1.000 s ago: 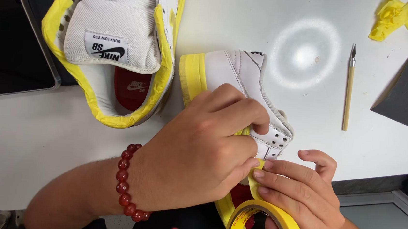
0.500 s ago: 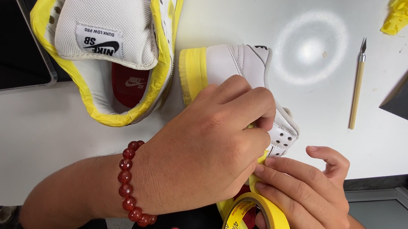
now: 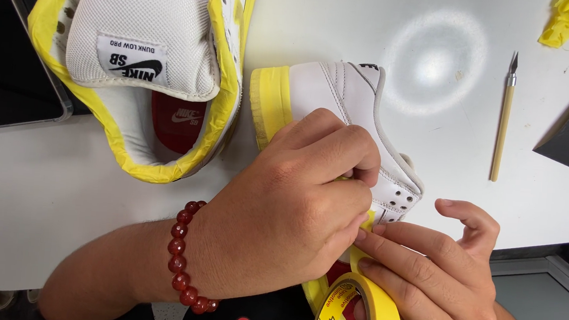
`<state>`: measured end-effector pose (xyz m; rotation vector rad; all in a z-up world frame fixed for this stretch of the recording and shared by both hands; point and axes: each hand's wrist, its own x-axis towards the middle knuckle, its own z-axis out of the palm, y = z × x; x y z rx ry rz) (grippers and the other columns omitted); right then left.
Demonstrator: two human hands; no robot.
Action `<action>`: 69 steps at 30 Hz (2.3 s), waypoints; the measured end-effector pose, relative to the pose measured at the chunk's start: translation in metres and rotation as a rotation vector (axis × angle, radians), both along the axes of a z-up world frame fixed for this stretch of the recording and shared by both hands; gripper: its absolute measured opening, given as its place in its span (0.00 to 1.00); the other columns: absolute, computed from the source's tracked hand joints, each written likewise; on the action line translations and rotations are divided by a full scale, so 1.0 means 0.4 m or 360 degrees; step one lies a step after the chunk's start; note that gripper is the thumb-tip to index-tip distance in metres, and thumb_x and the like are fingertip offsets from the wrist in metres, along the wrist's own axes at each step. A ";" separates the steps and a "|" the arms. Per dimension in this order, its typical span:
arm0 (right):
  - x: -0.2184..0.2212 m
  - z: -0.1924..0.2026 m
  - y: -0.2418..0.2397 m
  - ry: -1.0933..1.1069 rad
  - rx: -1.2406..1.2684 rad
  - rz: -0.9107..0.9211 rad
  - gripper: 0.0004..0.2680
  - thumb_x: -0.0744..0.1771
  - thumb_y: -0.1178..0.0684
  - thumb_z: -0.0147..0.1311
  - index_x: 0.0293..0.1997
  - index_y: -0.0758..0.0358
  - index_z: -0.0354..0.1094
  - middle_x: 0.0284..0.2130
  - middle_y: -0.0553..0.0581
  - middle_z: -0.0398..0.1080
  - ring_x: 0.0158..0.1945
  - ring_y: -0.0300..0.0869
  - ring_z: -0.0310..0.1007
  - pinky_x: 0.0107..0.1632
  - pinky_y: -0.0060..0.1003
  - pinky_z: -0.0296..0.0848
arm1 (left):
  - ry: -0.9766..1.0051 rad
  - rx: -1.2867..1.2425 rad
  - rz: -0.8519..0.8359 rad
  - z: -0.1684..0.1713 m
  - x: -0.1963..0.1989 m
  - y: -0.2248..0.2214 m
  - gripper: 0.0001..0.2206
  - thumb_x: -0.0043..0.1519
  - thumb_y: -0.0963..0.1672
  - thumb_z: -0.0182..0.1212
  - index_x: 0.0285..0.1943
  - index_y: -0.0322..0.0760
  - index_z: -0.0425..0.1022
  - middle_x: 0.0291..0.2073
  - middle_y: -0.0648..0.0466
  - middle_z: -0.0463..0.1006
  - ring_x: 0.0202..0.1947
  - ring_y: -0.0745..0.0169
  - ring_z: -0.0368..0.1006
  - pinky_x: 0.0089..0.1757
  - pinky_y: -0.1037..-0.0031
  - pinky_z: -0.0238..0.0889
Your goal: Trimming masking tape and applying new tape to the side of a sneaker for customization.
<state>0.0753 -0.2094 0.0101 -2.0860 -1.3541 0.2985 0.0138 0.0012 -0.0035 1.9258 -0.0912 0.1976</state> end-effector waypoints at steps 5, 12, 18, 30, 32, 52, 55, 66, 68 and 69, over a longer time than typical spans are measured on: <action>-0.006 -0.002 0.005 0.0033 -0.0009 -0.0073 0.09 0.67 0.45 0.56 0.31 0.56 0.76 0.33 0.49 0.78 0.43 0.38 0.79 0.63 0.50 0.57 | -0.0003 0.0008 0.0018 -0.003 -0.001 0.002 0.04 0.53 0.35 0.66 0.30 0.26 0.74 0.40 0.50 0.71 0.45 0.52 0.67 0.48 0.68 0.64; -0.004 -0.004 0.007 0.0049 0.0009 -0.0111 0.10 0.67 0.43 0.56 0.31 0.55 0.75 0.33 0.49 0.78 0.43 0.37 0.79 0.63 0.51 0.57 | 0.0021 0.0003 0.0042 -0.002 0.002 -0.002 0.04 0.52 0.34 0.65 0.34 0.24 0.76 0.40 0.49 0.71 0.44 0.52 0.67 0.47 0.68 0.64; -0.004 -0.001 0.003 0.0021 -0.0019 -0.0047 0.09 0.66 0.44 0.57 0.31 0.55 0.74 0.32 0.47 0.78 0.43 0.39 0.79 0.62 0.53 0.57 | 0.0010 -0.0017 0.0036 -0.004 -0.001 0.000 0.04 0.53 0.34 0.65 0.35 0.24 0.76 0.40 0.49 0.71 0.45 0.52 0.66 0.48 0.67 0.64; 0.001 -0.007 0.000 0.0003 -0.0045 0.0012 0.10 0.65 0.41 0.59 0.31 0.54 0.75 0.32 0.47 0.78 0.44 0.39 0.78 0.62 0.56 0.56 | 0.0020 -0.0029 0.0055 -0.012 -0.004 -0.004 0.05 0.54 0.34 0.65 0.36 0.25 0.75 0.41 0.50 0.71 0.45 0.53 0.67 0.49 0.68 0.64; 0.003 -0.010 0.000 -0.0009 -0.0039 0.0016 0.10 0.65 0.41 0.59 0.32 0.54 0.75 0.31 0.46 0.77 0.43 0.38 0.78 0.63 0.55 0.56 | 0.0040 -0.0041 0.0053 -0.008 -0.001 -0.003 0.05 0.53 0.34 0.66 0.35 0.25 0.75 0.41 0.50 0.71 0.45 0.52 0.67 0.48 0.67 0.64; 0.030 -0.015 0.009 -0.0036 0.0063 0.0208 0.08 0.67 0.49 0.56 0.30 0.59 0.75 0.31 0.50 0.78 0.42 0.40 0.79 0.59 0.54 0.61 | 0.0023 0.0006 0.0002 -0.012 0.011 0.013 0.08 0.54 0.34 0.66 0.33 0.29 0.69 0.39 0.47 0.70 0.42 0.52 0.68 0.44 0.67 0.66; 0.024 -0.013 0.013 -0.0006 0.0046 0.0154 0.08 0.67 0.48 0.56 0.31 0.58 0.75 0.31 0.50 0.78 0.43 0.40 0.79 0.59 0.55 0.61 | 0.0056 0.0039 -0.0029 -0.012 0.008 0.011 0.09 0.52 0.34 0.64 0.37 0.29 0.69 0.40 0.47 0.69 0.42 0.52 0.68 0.43 0.67 0.66; 0.001 -0.020 -0.003 0.0139 0.0072 -0.0073 0.12 0.66 0.41 0.58 0.33 0.60 0.75 0.33 0.51 0.78 0.45 0.42 0.78 0.61 0.55 0.62 | 0.0014 0.0169 0.0035 -0.006 0.008 -0.009 0.11 0.51 0.35 0.66 0.39 0.32 0.68 0.40 0.47 0.68 0.43 0.52 0.67 0.44 0.65 0.64; 0.013 -0.028 -0.018 0.0178 0.0094 0.0011 0.13 0.66 0.41 0.59 0.34 0.61 0.76 0.35 0.53 0.78 0.46 0.43 0.78 0.61 0.55 0.63 | 0.0024 0.0175 0.0029 -0.009 0.006 -0.012 0.11 0.52 0.35 0.66 0.39 0.32 0.68 0.41 0.47 0.68 0.43 0.52 0.67 0.44 0.65 0.64; 0.020 -0.032 -0.024 0.0216 0.0122 0.0103 0.13 0.66 0.41 0.59 0.36 0.62 0.76 0.37 0.55 0.78 0.47 0.45 0.77 0.60 0.55 0.64 | 0.0033 0.0188 0.0031 -0.011 0.005 -0.012 0.11 0.52 0.35 0.65 0.39 0.32 0.68 0.41 0.48 0.68 0.44 0.52 0.66 0.45 0.65 0.64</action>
